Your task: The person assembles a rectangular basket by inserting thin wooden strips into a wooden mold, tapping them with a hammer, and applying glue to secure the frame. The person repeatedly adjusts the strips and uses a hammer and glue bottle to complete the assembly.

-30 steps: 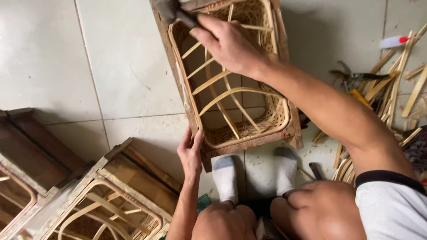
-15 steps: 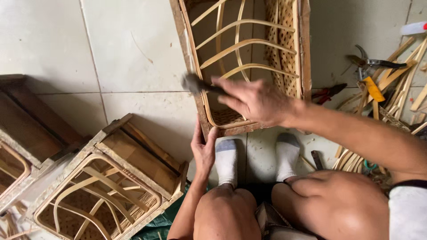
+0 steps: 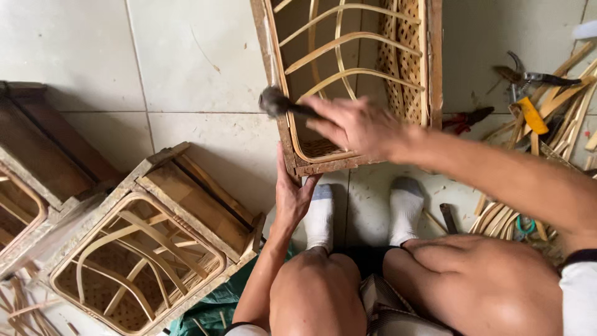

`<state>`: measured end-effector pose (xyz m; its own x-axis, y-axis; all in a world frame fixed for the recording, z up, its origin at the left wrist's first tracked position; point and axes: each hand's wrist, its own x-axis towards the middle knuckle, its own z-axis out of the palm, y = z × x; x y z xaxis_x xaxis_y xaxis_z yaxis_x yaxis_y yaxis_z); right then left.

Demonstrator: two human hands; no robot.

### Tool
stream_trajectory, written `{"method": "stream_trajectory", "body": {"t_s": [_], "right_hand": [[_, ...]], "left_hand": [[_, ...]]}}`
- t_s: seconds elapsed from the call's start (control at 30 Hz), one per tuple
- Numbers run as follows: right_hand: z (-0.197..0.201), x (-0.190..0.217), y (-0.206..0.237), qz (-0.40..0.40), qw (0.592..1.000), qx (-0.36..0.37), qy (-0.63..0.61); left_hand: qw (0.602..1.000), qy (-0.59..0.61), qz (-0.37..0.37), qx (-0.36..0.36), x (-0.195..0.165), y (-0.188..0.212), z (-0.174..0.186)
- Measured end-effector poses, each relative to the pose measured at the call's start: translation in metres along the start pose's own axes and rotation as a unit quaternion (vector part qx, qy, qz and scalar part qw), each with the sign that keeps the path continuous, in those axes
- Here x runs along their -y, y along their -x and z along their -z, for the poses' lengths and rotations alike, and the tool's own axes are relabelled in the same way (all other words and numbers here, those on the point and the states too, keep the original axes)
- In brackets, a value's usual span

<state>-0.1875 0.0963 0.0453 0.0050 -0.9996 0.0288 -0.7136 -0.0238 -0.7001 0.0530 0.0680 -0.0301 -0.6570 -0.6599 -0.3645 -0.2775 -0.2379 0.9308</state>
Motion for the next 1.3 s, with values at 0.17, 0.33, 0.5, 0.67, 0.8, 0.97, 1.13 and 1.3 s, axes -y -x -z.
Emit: {"method": "stream_trajectory", "body": {"t_s": [0.17,0.33,0.5,0.67,0.8,0.97,1.13,1.3], "right_hand": [[0.012,-0.021,-0.044,-0.06,0.998,-0.025,0.004],[0.027,-0.049,-0.068,-0.115,0.992,-0.038,-0.025],[0.036,-0.053,-0.091,-0.13,0.99,-0.041,-0.024],[0.03,-0.012,-0.035,-0.124,0.986,-0.019,-0.11],[0.002,0.029,0.038,0.049,0.996,0.032,-0.071],[-0.008,0.03,0.056,0.011,0.999,0.037,-0.018],[-0.008,0.017,0.026,-0.05,0.992,0.071,-0.089],[0.002,0.006,0.0,-0.048,0.996,-0.025,-0.067]], "left_hand": [[0.995,-0.097,-0.023,0.008,-0.002,-0.001,0.006],[0.989,-0.145,-0.034,-0.007,-0.005,-0.002,0.006],[0.99,-0.139,0.035,-0.011,-0.008,-0.003,0.005],[0.991,-0.131,0.012,0.005,-0.006,0.003,0.007],[0.994,-0.11,0.013,0.016,-0.003,0.009,0.01],[0.984,-0.148,0.091,0.03,-0.006,0.012,0.01],[0.991,-0.118,0.059,0.003,-0.009,0.011,0.006],[0.995,-0.1,-0.004,0.013,0.002,0.011,0.005]]}}
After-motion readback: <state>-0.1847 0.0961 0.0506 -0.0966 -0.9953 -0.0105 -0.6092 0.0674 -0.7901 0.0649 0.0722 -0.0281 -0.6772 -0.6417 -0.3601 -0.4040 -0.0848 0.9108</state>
